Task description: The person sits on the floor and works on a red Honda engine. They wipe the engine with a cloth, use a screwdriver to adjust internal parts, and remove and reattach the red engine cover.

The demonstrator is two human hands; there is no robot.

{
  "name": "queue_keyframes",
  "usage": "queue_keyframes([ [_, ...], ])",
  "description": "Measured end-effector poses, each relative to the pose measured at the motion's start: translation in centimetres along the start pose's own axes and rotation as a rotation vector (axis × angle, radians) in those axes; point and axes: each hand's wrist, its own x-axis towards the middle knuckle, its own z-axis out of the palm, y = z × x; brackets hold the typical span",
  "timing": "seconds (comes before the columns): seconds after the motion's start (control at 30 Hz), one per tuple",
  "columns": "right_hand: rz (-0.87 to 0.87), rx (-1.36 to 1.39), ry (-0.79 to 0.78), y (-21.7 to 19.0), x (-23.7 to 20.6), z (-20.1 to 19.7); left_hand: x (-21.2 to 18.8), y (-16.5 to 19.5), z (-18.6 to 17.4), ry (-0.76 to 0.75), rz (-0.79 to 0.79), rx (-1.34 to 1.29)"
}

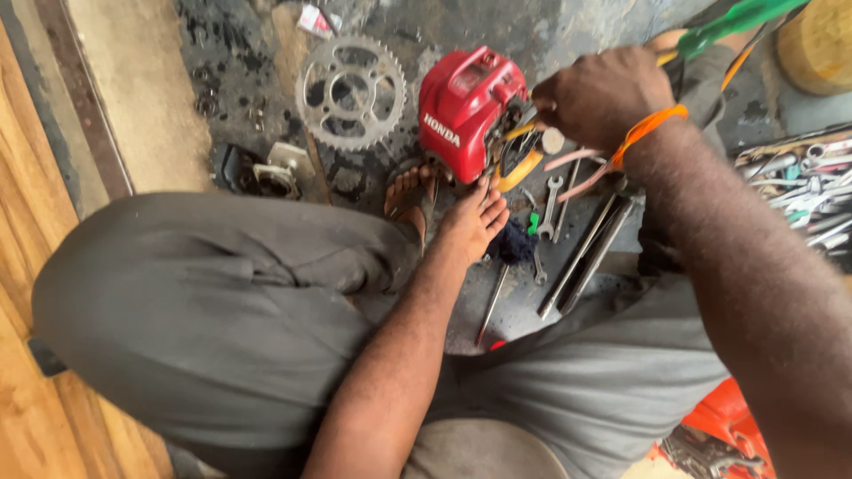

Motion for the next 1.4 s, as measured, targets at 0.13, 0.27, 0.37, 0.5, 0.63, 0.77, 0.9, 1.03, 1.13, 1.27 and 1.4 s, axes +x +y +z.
queue_keyframes([
  [0.13,-0.009,0.027,-0.028,-0.1,0.1,0.3,0.2,0.0,-0.1,0.033,-0.009,0.068],
  [0.27,0.009,0.053,-0.060,-0.1,-0.2,0.9,-0.8,-1.3,0.7,0.492,0.226,0.735],
  [0.37,0.010,0.069,-0.036,0.0,-1.4,1.6,-2.2,-1.2,2.1,1.043,0.875,1.219],
  [0.5,0.019,0.069,-0.001,0.0,-4.5,3.9,-1.8,1.6,4.8,0.681,1.172,1.349],
  [0.63,-0.011,-0.001,0.163,-1.2,-7.9,6.8,-0.5,2.0,6.6,0.519,0.998,1.532],
  [0.77,0.010,0.177,0.367,-1.7,-11.9,7.5,0.7,2.5,6.5,0.386,1.011,1.590],
  [0.9,0.477,0.367,0.127,-1.0,-16.8,7.8,2.3,6.0,7.3,0.205,0.985,1.670],
  [1.03,0.596,0.920,0.460,-0.5,-16.4,10.8,3.0,8.3,10.0,-0.010,0.689,1.990],
  [1.13,0.812,1.543,0.520,-1.5,-12.5,14.5,2.2,9.2,11.6,-0.040,0.473,2.074],
  [1.27,1.010,1.682,0.473,-4.4,-7.5,19.1,0.9,10.5,12.0,-0.038,0.438,1.995],
  [1.4,1.065,1.287,0.166,-6.2,-6.2,21.9,0.7,10.3,11.9,0.012,0.499,2.018],
])
